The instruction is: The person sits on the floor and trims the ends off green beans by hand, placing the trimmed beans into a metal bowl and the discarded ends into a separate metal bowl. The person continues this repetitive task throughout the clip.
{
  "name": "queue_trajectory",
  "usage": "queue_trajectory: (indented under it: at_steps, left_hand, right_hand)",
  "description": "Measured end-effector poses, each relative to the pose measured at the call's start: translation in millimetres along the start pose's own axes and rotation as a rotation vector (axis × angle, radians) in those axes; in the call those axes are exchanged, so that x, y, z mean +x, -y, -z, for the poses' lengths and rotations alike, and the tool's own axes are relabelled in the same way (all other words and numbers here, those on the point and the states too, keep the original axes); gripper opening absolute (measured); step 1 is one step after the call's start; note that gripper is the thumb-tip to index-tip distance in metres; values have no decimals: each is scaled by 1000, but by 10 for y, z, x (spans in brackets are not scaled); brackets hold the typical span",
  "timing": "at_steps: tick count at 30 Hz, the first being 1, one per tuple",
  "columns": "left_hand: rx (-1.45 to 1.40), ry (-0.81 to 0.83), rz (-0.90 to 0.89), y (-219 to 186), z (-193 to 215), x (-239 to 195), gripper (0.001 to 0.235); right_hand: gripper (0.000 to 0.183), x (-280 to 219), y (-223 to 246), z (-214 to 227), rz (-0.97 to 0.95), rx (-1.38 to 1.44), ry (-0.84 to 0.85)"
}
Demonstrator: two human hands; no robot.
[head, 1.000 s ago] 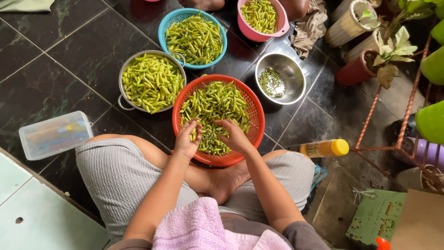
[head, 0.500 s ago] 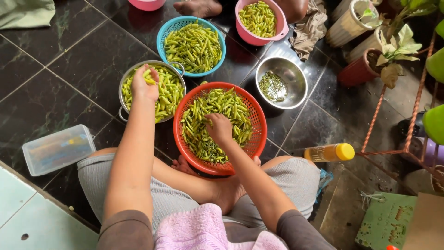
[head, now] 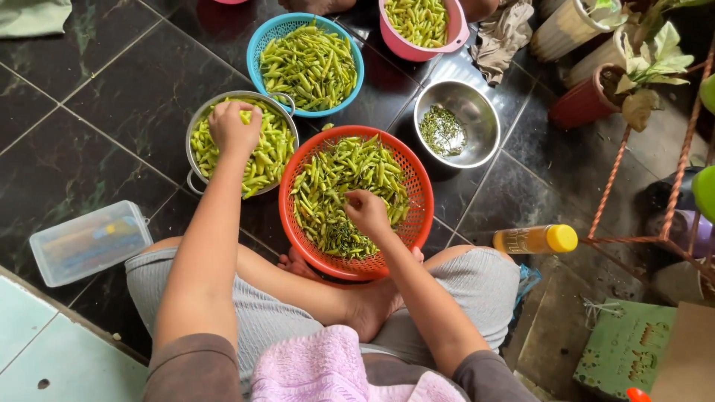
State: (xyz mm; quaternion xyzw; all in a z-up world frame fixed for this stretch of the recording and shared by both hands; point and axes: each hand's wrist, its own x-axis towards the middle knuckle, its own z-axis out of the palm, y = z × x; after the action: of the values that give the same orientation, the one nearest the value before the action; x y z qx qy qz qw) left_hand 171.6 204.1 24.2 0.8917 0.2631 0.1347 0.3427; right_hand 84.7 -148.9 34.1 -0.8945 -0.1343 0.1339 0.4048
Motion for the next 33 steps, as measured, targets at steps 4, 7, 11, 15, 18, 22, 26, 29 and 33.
queue_trajectory:
  at_steps: [4, 7, 11, 15, 18, 22, 26, 29, 33]
  left_hand:
    - [-154, 128, -63, -839, 335, -932, 19]
    - [-240, 622, -273, -1426, 699, -1842, 26]
    - [-241, 795, -322, -1470, 514, -2336, 42]
    - [-324, 737, -170, -1351, 184, -2508, 20]
    - [-477, 728, -60, -1373, 221, -2661, 29]
    - [-800, 736, 156, -824, -333, -2752, 25]
    - [-1010, 745, 312, -585, -682, -2847, 28]
    - [-982, 774, 230, -625, -651, -2852, 20]
    - [-899, 794, 96, -804, -393, -2794, 13]
  right_hand:
    - [36, -246, 112, 242, -95, 360, -40]
    - [40, -349, 199, 435, -154, 650, -4]
    - [28, -471, 10, 394, -199, 848, -33]
    - [23, -599, -24, 408, -167, 1002, -87]
    - [21, -564, -242, 339, -164, 1050, -139]
    - [16, -656, -60, 288, -133, 979, -116]
    - [15, -703, 21, 221, 53, 478, -173]
    - [13, -687, -24, 168, 143, 243, -186]
    - [14, -604, -292, 45, -9, 845, 80]
